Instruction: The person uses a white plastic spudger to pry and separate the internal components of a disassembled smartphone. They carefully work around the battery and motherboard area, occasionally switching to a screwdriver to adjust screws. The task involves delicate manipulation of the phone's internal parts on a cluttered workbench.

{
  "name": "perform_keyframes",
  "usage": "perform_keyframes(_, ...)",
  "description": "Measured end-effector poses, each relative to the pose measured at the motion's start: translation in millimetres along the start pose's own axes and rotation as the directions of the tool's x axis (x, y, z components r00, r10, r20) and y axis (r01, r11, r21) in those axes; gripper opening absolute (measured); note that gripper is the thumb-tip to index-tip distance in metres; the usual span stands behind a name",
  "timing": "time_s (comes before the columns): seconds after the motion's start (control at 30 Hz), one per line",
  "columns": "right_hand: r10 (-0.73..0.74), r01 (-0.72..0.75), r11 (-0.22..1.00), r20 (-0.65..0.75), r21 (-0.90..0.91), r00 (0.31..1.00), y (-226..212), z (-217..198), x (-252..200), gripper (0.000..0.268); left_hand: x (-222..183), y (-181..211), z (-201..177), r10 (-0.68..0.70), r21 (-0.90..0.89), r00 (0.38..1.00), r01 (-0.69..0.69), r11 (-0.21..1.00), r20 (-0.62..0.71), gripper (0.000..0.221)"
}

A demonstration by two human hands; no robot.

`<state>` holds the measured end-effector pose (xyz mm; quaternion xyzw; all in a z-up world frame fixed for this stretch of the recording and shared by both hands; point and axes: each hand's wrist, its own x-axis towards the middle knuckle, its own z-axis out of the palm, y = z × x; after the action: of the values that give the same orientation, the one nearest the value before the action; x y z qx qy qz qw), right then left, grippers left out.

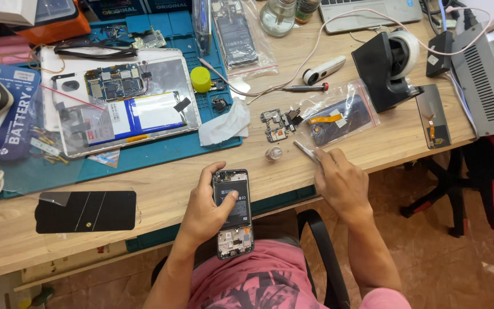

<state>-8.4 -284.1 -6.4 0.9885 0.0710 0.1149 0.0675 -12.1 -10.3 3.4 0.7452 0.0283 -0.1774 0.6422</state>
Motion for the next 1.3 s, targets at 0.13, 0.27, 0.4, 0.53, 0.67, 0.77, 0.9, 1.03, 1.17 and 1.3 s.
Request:
perform_keyframes(0.13,0.031,-0.031,0.999,0.003,0.030,1.000,15,5,-1,0.019,1,-1,1,0.000,-0.008,1.000,0.000,1.000,-0.004,0.059)
perform_keyframes(0.27,-0.021,0.154,0.680,-0.191,0.717,0.981,14,-14,2,0.011,4,-10,-1,-0.004,-0.041,1.000,0.005,0.999,0.006,0.057)
perform_keyframes(0.4,0.074,0.217,-0.107,-0.210,0.970,0.975,-42,-46,-1,0.011,7,-19,-3,0.017,-0.076,1.000,-0.015,0.997,0.017,0.057)
perform_keyframes(0.53,-0.081,0.258,-0.003,-0.257,0.966,0.963,-80,-27,11,0.021,10,-22,-6,0.020,-0.128,1.000,-0.017,0.992,0.022,0.054)
perform_keyframes(0.67,-0.024,0.231,0.028,-0.230,0.973,0.973,-92,-9,17,0.014,13,-24,-10,0.065,-0.299,0.995,-0.041,0.953,0.070,0.051)
perform_keyframes(0.77,-0.014,0.251,0.097,-0.251,0.963,0.968,-94,-5,24,0.011,16,-26,-10,0.091,-0.350,0.992,-0.056,0.935,0.085,0.051)
perform_keyframes(0.9,-0.045,0.245,0.137,-0.241,0.960,0.969,-96,-7,28,0.009,15,-23,-11,0.120,-0.355,0.989,-0.083,0.931,0.082,0.048)
perform_keyframes(1.03,-0.026,0.217,0.076,-0.215,0.973,0.976,-98,-13,32,0.011,13,-23,-10,0.144,-0.295,0.988,-0.124,0.948,0.048,0.048)
perform_keyframes(1.17,-0.029,0.221,0.077,-0.220,0.972,0.975,-100,-15,33,0.010,13,-25,-11,0.154,-0.281,0.987,-0.135,0.950,0.046,0.047)
perform_keyframes(1.3,-0.025,0.210,0.060,-0.209,0.976,0.978,-99,-18,32,0.008,12,-21,-11,0.161,-0.289,0.986,-0.141,0.947,0.047,0.047)
